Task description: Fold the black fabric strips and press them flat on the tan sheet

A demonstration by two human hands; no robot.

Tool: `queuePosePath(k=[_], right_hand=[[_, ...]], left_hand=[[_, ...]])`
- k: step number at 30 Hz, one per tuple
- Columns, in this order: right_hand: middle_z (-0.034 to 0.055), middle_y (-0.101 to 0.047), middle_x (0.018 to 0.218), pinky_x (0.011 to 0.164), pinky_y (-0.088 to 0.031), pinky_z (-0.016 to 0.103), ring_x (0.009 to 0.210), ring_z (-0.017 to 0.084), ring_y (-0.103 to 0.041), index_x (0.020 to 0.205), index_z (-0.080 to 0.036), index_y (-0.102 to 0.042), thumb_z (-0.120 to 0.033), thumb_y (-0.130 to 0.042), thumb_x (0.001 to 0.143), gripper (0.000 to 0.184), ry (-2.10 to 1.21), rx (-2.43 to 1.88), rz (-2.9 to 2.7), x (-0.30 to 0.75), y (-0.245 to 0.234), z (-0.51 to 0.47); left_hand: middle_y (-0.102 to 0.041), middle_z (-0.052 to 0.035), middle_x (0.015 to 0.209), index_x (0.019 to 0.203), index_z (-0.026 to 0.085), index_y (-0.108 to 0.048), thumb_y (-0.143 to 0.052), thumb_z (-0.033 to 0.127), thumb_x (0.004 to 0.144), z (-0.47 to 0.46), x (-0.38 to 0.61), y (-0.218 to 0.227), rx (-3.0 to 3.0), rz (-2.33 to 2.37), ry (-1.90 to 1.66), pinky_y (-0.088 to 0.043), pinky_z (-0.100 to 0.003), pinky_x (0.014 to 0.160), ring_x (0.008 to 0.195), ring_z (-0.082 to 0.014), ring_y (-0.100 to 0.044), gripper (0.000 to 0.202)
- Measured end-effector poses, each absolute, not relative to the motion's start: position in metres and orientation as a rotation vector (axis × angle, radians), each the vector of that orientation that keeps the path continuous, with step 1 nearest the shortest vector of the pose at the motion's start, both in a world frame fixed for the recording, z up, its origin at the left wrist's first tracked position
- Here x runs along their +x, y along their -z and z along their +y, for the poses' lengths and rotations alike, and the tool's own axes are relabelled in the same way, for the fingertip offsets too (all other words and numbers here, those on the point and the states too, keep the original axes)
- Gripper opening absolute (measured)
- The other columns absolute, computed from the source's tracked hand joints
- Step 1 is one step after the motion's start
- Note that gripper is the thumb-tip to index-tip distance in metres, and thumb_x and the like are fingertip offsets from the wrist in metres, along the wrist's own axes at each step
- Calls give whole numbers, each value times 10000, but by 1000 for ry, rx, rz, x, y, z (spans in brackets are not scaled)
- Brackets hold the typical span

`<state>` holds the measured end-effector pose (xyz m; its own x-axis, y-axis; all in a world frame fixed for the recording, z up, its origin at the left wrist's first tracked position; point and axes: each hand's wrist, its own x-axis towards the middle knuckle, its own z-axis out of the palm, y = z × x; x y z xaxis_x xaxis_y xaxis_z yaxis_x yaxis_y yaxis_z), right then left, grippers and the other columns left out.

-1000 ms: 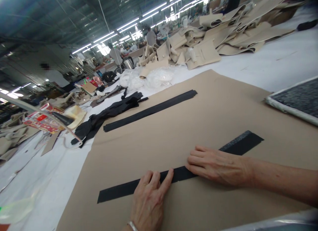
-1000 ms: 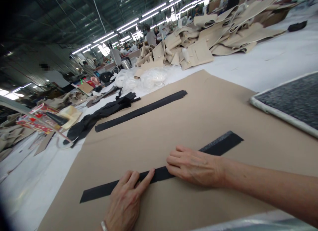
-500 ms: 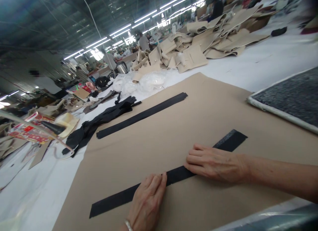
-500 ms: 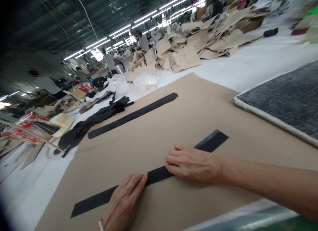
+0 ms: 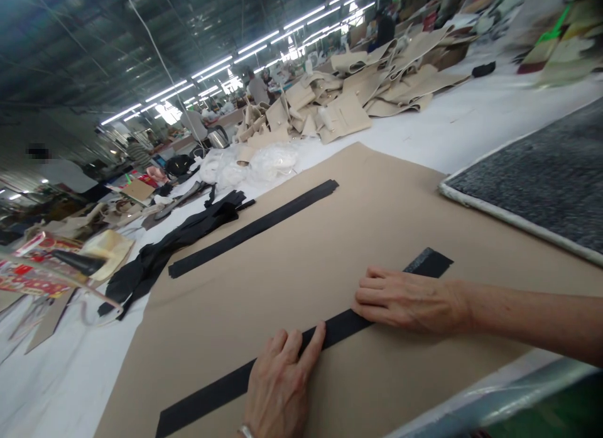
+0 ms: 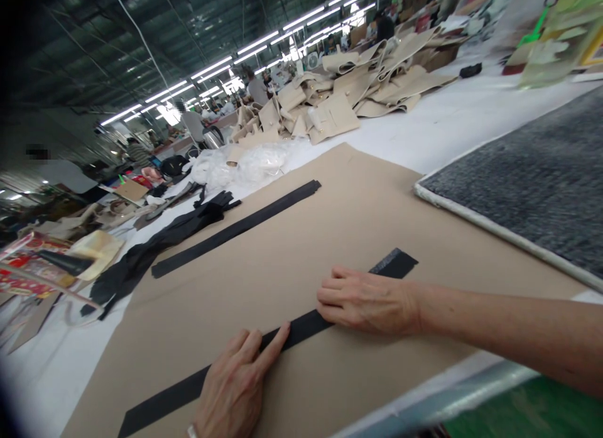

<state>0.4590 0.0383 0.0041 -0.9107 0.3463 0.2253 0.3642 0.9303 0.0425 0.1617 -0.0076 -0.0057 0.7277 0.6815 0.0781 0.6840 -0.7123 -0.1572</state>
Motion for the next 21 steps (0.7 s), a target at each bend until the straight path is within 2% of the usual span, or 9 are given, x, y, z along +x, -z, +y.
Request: queuePosePath(k=[4, 9, 12, 14, 17, 21], right_hand=[[50, -532, 838, 764, -328, 341, 768, 184, -475, 1026, -127, -575, -97, -408, 958, 183, 127, -531, -2854, 469, -6, 37], [49, -532, 839, 786, -333, 346, 775, 186, -476, 1023, -128, -576, -88, -395, 957, 196, 136, -576, -2862, 486, -6, 35], [51, -539, 858, 803, -331, 357, 786, 188, -475, 1015, -135, -576, -95, -389, 963, 197, 159, -597, -2876, 492, -5, 33], [51, -541, 864, 808, -330, 357, 790, 186, -472, 1009, -138, -574, -101, -383, 968, 199, 164, -599, -2885, 493, -5, 31], [49, -540, 856, 801, -331, 351, 788, 183, -468, 1009, -136, -574, -98, -383, 969, 198, 175, -614, -2871, 492, -5, 30], [40, -536, 853, 786, -333, 343, 788, 175, -466, 926, -144, -568, -108, -416, 966, 162, 207, -628, -2856, 492, -5, 30]], left_hand=[[-535, -52, 933, 1493, 248, -263, -403, -55, 733, -5, 162, 7, -2725, -1049, 9, -476, -319, 695, 804, -209, -504, 830], [-506, -46, 863, 1414, 277, -402, -404, -38, 766, -2, 163, 7, -2707, -1047, 75, -474, -328, 669, 761, -201, -520, 720], [-537, -88, 1005, 1271, 232, -533, -401, -26, 769, 0, 176, 0, -2781, -1077, 198, -499, -359, 731, 874, -223, -545, 579], [-547, -104, 1087, 1192, 192, -563, -378, -25, 780, 2, 194, -7, -2863, -1130, 304, -509, -375, 793, 944, -229, -543, 501], [-584, -83, 1043, 1169, 162, -556, -354, -40, 800, 4, 231, -13, -3023, -1170, 392, -514, -345, 830, 928, -204, -545, 466], [-601, -72, 980, 1085, 147, -590, -383, -36, 798, 6, 267, -4, -3089, -1212, 294, -518, -352, 821, 894, -219, -537, 398]])
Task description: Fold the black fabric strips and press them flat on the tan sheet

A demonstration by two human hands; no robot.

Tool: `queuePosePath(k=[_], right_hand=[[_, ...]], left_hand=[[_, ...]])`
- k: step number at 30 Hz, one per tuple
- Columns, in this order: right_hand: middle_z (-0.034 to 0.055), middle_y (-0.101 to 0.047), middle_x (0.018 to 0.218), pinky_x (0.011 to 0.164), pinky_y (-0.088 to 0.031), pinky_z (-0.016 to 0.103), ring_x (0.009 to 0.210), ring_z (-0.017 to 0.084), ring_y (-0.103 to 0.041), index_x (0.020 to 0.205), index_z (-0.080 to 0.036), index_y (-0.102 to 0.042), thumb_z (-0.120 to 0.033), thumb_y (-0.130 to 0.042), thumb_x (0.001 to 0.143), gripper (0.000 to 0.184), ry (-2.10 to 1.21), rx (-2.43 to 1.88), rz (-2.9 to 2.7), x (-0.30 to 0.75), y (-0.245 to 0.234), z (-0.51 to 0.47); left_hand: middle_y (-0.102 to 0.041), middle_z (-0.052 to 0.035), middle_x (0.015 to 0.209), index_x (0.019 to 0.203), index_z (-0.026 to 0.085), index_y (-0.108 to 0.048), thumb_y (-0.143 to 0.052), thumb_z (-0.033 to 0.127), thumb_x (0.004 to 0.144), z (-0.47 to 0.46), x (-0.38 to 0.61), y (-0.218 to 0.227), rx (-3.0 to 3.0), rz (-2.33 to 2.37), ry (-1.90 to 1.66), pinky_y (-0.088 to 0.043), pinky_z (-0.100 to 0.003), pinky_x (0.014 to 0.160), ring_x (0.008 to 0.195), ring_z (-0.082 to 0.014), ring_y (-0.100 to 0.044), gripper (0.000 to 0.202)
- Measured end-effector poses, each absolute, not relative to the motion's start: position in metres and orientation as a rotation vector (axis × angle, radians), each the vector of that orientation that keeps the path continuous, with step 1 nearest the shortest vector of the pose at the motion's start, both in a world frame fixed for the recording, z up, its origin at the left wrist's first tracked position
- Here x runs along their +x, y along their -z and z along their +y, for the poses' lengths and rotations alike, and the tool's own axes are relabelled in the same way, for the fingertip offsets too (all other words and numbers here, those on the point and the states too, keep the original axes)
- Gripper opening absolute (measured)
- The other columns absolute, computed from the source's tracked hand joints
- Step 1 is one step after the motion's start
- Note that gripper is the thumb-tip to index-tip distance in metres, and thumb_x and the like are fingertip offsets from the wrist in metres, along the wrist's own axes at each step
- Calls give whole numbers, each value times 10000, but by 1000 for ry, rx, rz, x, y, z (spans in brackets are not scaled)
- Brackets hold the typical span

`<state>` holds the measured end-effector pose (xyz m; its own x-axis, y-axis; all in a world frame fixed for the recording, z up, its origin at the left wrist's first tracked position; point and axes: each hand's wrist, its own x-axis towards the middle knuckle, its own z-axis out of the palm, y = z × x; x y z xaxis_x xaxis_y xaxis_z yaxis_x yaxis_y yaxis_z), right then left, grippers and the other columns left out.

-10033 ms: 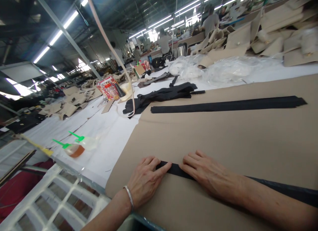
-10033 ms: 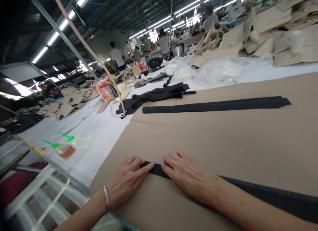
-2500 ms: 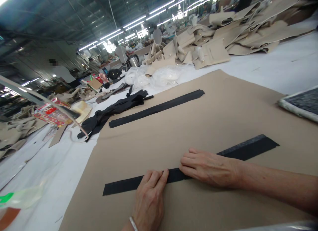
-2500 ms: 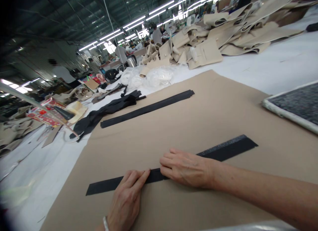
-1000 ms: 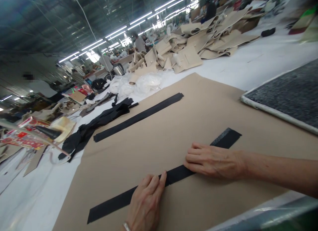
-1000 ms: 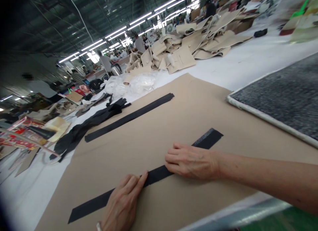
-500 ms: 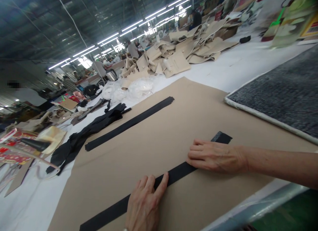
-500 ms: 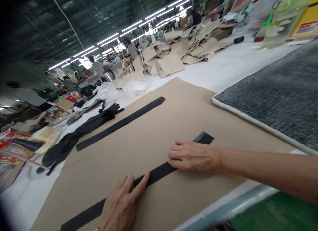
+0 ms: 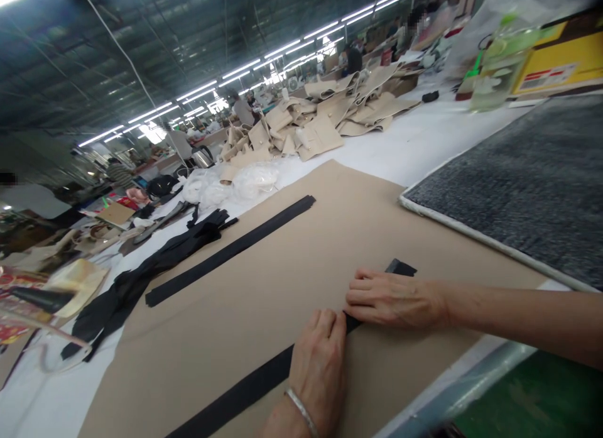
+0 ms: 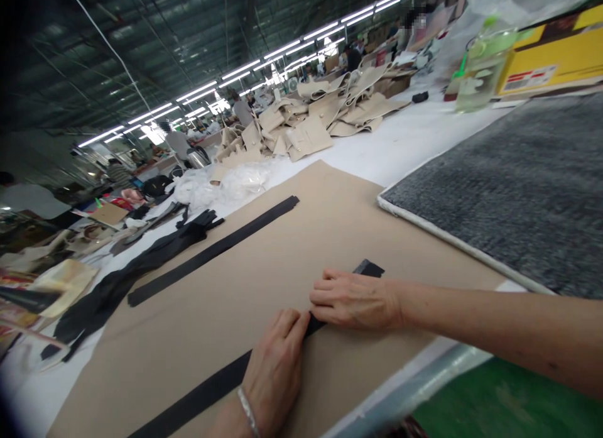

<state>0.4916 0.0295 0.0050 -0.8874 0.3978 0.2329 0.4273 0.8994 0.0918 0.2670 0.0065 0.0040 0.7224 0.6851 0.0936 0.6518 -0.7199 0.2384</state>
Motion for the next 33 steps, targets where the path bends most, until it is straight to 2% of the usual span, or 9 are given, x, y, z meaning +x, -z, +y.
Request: queuePosePath(k=[3, 8, 16, 23, 27, 30, 33], right_hand=[[31, -526, 849, 761, -335, 339, 783, 171, -461, 861, -156, -554, -114, -427, 965, 169, 261, -621, -2878, 496, -5, 30], [38, -526, 860, 757, -332, 341, 798, 172, -459, 867, -156, -558, -107, -418, 963, 176, 295, -651, -2894, 511, -8, 28], [35, -527, 869, 766, -331, 348, 797, 175, -462, 880, -154, -540, -125, -417, 960, 150, 319, -678, -2924, 530, -7, 27], [39, -539, 804, 762, -335, 339, 753, 167, -472, 862, -159, -560, -101, -363, 970, 233, 377, -652, -2855, 541, -11, 27], [40, -544, 806, 765, -336, 339, 752, 166, -474, 873, -156, -563, -103, -363, 973, 229, 393, -645, -2849, 543, -12, 27], [46, -554, 821, 770, -338, 339, 760, 168, -477, 887, -160, -566, -105, -355, 975, 236, 395, -666, -2859, 547, -12, 27], [54, -566, 847, 779, -345, 344, 774, 173, -481, 934, -156, -577, -109, -356, 974, 229, 385, -691, -2887, 554, -11, 25]], left_hand=[[-599, -83, 973, 1132, 118, -582, -383, -20, 824, 6, 271, 4, 2775, 1077, -248, -510, -371, 837, 896, -233, -524, 392], [-602, -91, 981, 1298, 66, -500, -406, -29, 800, 5, 269, 5, 2880, 1021, -235, -506, -361, 815, 882, -237, -517, 516], [-588, -70, 965, 1398, 175, -437, -438, -14, 813, 7, 284, 2, 2994, 1098, -130, -492, -379, 745, 856, -241, -533, 616], [-580, -60, 989, 1367, 243, -472, -493, 13, 814, 5, 286, 4, 3030, 1149, -135, -489, -381, 756, 883, -237, -551, 599], [-588, -68, 1075, 1283, 173, -528, -472, -27, 829, 8, 293, 3, 3010, 1057, -138, -499, -385, 822, 942, -230, -558, 499], [-603, -63, 1042, 1188, 118, -570, -462, -35, 846, 11, 297, 2, 2984, 969, -110, -510, -368, 833, 921, -218, -561, 390], [-610, -66, 1039, 1201, 101, -560, -460, -40, 848, 13, 299, 3, 3003, 935, -108, -516, -360, 833, 923, -221, -562, 393]])
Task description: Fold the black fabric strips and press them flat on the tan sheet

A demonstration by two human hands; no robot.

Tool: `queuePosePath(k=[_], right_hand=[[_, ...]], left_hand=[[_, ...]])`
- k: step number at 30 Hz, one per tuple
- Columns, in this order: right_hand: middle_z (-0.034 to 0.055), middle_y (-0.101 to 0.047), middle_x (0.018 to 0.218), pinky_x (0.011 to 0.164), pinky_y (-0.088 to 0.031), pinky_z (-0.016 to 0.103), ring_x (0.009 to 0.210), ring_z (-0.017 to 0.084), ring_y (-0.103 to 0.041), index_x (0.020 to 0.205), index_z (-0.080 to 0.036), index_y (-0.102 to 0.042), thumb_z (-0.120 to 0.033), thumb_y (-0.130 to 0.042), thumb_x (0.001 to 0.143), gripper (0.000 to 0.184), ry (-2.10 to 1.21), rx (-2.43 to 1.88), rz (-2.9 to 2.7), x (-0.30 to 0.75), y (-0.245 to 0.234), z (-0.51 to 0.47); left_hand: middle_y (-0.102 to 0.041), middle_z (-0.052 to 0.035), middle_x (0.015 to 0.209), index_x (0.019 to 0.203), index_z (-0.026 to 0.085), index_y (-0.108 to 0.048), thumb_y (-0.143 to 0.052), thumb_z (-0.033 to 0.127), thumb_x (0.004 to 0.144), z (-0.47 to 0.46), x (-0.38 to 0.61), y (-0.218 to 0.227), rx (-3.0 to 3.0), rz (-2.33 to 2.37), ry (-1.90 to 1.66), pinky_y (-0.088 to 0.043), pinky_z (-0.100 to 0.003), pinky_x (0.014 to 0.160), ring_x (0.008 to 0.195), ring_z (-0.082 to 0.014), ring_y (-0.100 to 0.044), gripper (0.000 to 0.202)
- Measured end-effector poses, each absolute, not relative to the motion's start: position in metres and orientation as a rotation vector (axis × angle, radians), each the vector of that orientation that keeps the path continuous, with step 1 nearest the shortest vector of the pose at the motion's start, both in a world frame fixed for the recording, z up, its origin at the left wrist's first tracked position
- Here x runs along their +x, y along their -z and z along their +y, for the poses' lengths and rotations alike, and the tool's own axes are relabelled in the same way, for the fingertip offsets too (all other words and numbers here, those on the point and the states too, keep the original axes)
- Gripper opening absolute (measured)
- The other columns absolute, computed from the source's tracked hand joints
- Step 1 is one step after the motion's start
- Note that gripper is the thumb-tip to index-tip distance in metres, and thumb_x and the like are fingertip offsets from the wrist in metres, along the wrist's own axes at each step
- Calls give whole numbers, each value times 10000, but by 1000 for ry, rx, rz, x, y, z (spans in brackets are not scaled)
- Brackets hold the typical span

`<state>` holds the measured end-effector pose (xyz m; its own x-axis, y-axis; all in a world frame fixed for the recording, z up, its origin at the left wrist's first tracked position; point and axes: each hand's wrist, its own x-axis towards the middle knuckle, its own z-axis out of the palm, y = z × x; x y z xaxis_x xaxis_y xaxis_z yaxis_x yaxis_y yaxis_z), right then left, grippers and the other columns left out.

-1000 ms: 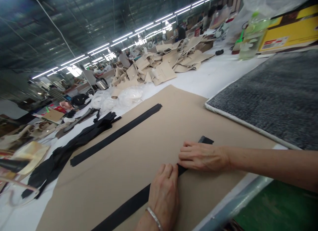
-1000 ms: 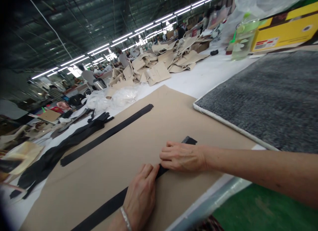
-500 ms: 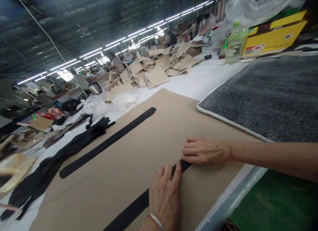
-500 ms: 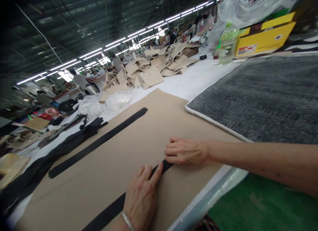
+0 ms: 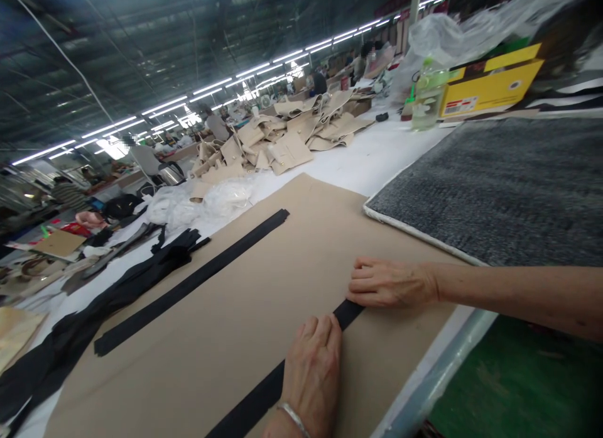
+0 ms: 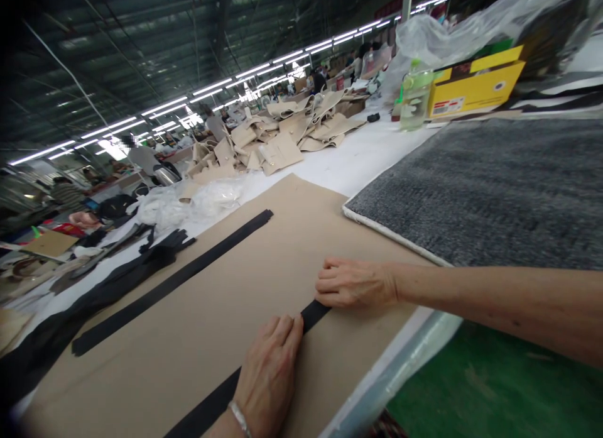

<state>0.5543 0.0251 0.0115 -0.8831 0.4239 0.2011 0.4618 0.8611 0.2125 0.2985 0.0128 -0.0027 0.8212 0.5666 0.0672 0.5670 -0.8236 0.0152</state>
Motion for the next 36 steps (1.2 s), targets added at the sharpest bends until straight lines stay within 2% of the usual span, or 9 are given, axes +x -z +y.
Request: queuePosePath(k=[4, 10, 23, 32, 36], right_hand=[[60, -575, 858, 802, -354, 353, 788, 178, -497, 982, -150, -584, -102, -358, 974, 231, 404, -748, -2888, 565, -10, 22], [63, -581, 854, 798, -357, 354, 792, 179, -505, 1000, -149, -586, -103, -335, 981, 256, 427, -840, -2884, 576, -12, 17], [69, -578, 847, 824, -335, 380, 788, 198, -511, 1031, -145, -575, -104, -326, 962, 262, 434, -951, -2854, 599, -15, 9], [81, -576, 880, 831, -344, 389, 819, 208, -521, 1131, -119, -559, -141, -340, 961, 278, 402, -1063, -2822, 619, -13, -2], [94, -596, 955, 840, -338, 394, 867, 214, -520, 1120, -135, -583, -72, -356, 922, 308, 490, -1241, -2628, 598, -20, -5]], left_hand=[[-613, -75, 1070, 1330, 92, -474, -438, -54, 837, 13, 303, 1, -2970, -935, 55, -522, -363, 826, 934, -229, -564, 516], [-611, -76, 1062, 1420, 153, -400, -431, -13, 848, 12, 318, -6, -2951, -1022, -53, -507, -394, 814, 929, -245, -564, 596], [-611, -67, 994, 1423, 205, -413, -495, 38, 844, 8, 326, -1, -2834, -1001, 33, -444, -352, 698, 838, -226, -550, 608], [-596, -57, 964, 1400, 215, -442, -561, 88, 828, 7, 327, 25, -2733, -1002, 219, -415, -355, 718, 829, -219, -517, 598], [-596, -78, 985, 1400, 195, -443, -526, 55, 818, 6, 328, 23, -2745, -1006, 201, -428, -371, 713, 827, -231, -521, 604]])
